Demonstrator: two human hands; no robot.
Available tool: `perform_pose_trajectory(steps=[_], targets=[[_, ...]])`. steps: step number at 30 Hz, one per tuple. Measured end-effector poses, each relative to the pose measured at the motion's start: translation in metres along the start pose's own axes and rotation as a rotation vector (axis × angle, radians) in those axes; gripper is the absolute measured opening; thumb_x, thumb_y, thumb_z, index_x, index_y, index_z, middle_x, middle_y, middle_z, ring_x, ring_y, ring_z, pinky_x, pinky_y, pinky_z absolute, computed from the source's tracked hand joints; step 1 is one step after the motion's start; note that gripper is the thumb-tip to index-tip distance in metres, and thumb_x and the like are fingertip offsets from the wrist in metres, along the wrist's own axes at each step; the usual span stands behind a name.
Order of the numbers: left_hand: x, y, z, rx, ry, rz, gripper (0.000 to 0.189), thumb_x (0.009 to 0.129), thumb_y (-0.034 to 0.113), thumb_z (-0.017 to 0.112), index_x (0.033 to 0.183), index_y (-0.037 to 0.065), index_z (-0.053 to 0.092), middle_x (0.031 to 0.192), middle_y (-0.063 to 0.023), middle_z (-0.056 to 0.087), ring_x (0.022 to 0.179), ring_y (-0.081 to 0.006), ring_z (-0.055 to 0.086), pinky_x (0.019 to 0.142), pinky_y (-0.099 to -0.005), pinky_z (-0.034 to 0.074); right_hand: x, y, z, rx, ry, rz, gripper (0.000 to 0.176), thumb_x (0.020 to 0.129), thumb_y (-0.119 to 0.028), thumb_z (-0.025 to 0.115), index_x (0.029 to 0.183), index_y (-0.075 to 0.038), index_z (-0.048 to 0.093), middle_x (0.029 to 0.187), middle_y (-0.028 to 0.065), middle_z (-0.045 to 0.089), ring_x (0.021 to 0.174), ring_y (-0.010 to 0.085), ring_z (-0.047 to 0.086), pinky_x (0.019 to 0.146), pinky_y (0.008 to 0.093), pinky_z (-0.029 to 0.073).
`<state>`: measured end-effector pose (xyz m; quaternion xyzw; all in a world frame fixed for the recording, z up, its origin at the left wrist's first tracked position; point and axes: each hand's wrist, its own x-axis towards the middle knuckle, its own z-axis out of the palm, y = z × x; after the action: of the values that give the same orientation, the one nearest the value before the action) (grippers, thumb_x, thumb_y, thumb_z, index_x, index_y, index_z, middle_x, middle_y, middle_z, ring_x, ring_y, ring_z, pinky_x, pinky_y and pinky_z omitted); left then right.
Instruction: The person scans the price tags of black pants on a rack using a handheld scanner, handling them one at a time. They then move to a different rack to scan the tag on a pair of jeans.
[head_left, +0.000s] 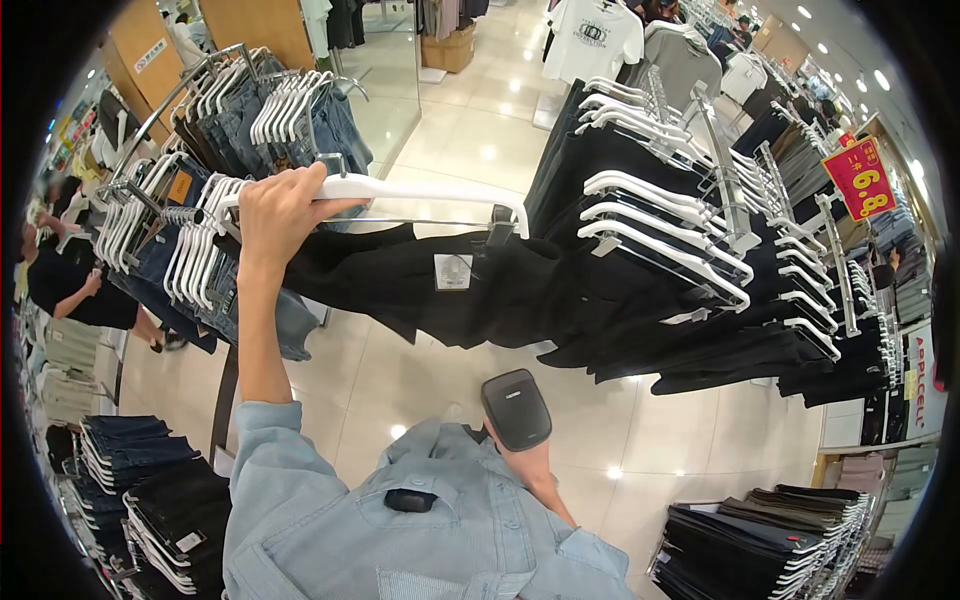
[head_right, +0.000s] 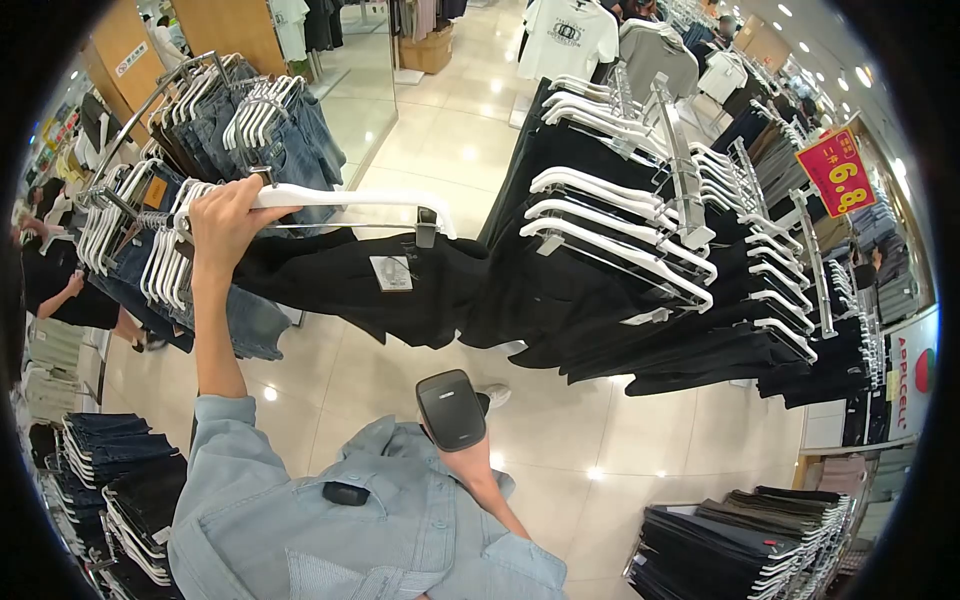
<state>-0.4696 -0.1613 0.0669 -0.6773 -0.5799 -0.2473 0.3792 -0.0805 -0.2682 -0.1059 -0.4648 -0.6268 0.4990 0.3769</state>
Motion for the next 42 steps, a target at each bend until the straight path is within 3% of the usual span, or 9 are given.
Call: perform_pose_trajectory(steps=[11,14,16,17,18,21,29,31,42], targets=[[-0.007,-0.003,-0.003,0.003,-0.019,0.003,0.046,0.072,0.042,0.088,0.079,0.007,0.06,0.064,-0.004,0.062,0.057,-0.0206,0.063,0.05,-0.0336,0.046,-0.003,0.012,0.005,0.078,-0.092,0.053,0.019,0.084,-0.005,0.077,0.1,0.002,0.071,0.086,0.0118,0.075,0.075,0.0167,0.068,0.072,0.0325,0.054],[-0.008,0.0,-0.003,-0.007,-0.001,0.01,0.045,0.073,0.04,0.088,0.077,0.007,0.059,0.062,-0.0056,0.059,0.056,-0.0224,0.062,0.05,-0.0351,0.046,-0.001,0.016,0.006,0.084,-0.011,0.055,0.017,0.084,-0.006,0.076,0.095,0.004,0.069,0.082,0.0154,0.073,0.072,0.0163,0.067,0.07,0.0337,0.053],[-0.012,0.0,-0.004,-0.013,-0.025,0.0,0.043,0.074,0.037,0.089,0.077,0.007,0.059,0.062,-0.0071,0.059,0.056,-0.0238,0.062,0.05,-0.0364,0.045,0.001,0.024,0.003,0.001,-0.142,0.106,0.016,0.084,-0.006,0.073,0.091,0.006,0.067,0.078,0.0205,0.071,0.07,0.0159,0.066,0.068,0.0359,0.053],[-0.016,-0.002,-0.002,-0.004,-0.045,-0.015,0.042,0.074,0.036,0.089,0.077,0.006,0.059,0.062,-0.0077,0.059,0.055,-0.0246,0.061,0.05,-0.0368,0.044,0.002,0.015,0.001,0.017,-0.142,0.158,0.022,0.081,-0.01,0.073,0.091,0.008,0.066,0.078,0.0248,0.068,0.069,0.0251,0.069,0.069,0.0402,0.053],[-0.02,-0.004,0.001,0.009,-0.064,-0.03,0.042,0.075,0.035,0.089,0.077,0.006,0.059,0.062,-0.0083,0.059,0.055,-0.0253,0.061,0.05,-0.0373,0.044,0.001,0.02,0.0,0.025,-0.111,0.154,0.022,0.081,-0.01,0.073,0.091,0.008,0.066,0.078,0.0248,0.068,0.069,0.0251,0.069,0.069,0.0402,0.053],[-0.023,-0.007,0.0,-0.022,-0.075,-0.057,0.044,0.076,0.033,0.089,0.074,0.005,0.055,0.06,-0.0094,0.057,0.054,-0.0272,0.059,0.049,-0.0373,0.043,-0.005,0.031,0.001,-0.067,-0.2,0.275,0.03,0.076,-0.017,0.075,0.093,0.006,0.068,0.083,0.0267,0.07,0.082,0.0455,0.069,0.074,0.0459,0.054],[-0.008,0.002,0.005,-0.017,-0.221,-0.284,0.047,0.083,0.039,0.083,0.074,0.001,0.057,0.064,-0.0146,0.06,0.056,-0.0341,0.059,0.055,-0.0401,0.043,-0.008,0.037,0.001,-0.198,-0.35,0.265,0.032,0.075,-0.017,0.073,0.099,0.003,0.069,0.095,0.0279,0.071,0.093,0.0459,0.069,0.081,0.048,0.054],[-0.003,0.003,0.014,-0.031,-0.219,-0.28,0.047,0.084,0.04,0.083,0.074,0.002,0.056,0.064,-0.0136,0.06,0.056,-0.0342,0.059,0.055,-0.0404,0.043,-0.008,0.032,-0.001,-0.162,-0.291,0.195,0.029,0.079,-0.017,0.073,0.096,0.005,0.066,0.084,0.03,0.067,0.087,0.0496,0.065,0.073,0.0456,0.054],[0.036,0.029,0.066,-0.154,-0.277,-0.249,0.038,0.085,0.036,0.081,0.082,0.002,0.064,0.073,-0.014,0.065,0.066,-0.0356,0.064,0.059,-0.0419,0.047,-0.001,0.047,-0.023,-0.133,-0.227,0.298,0.033,0.08,-0.022,0.075,0.099,0.005,0.067,0.089,0.0273,0.07,0.086,0.0439,0.069,0.077,0.0447,0.054]])
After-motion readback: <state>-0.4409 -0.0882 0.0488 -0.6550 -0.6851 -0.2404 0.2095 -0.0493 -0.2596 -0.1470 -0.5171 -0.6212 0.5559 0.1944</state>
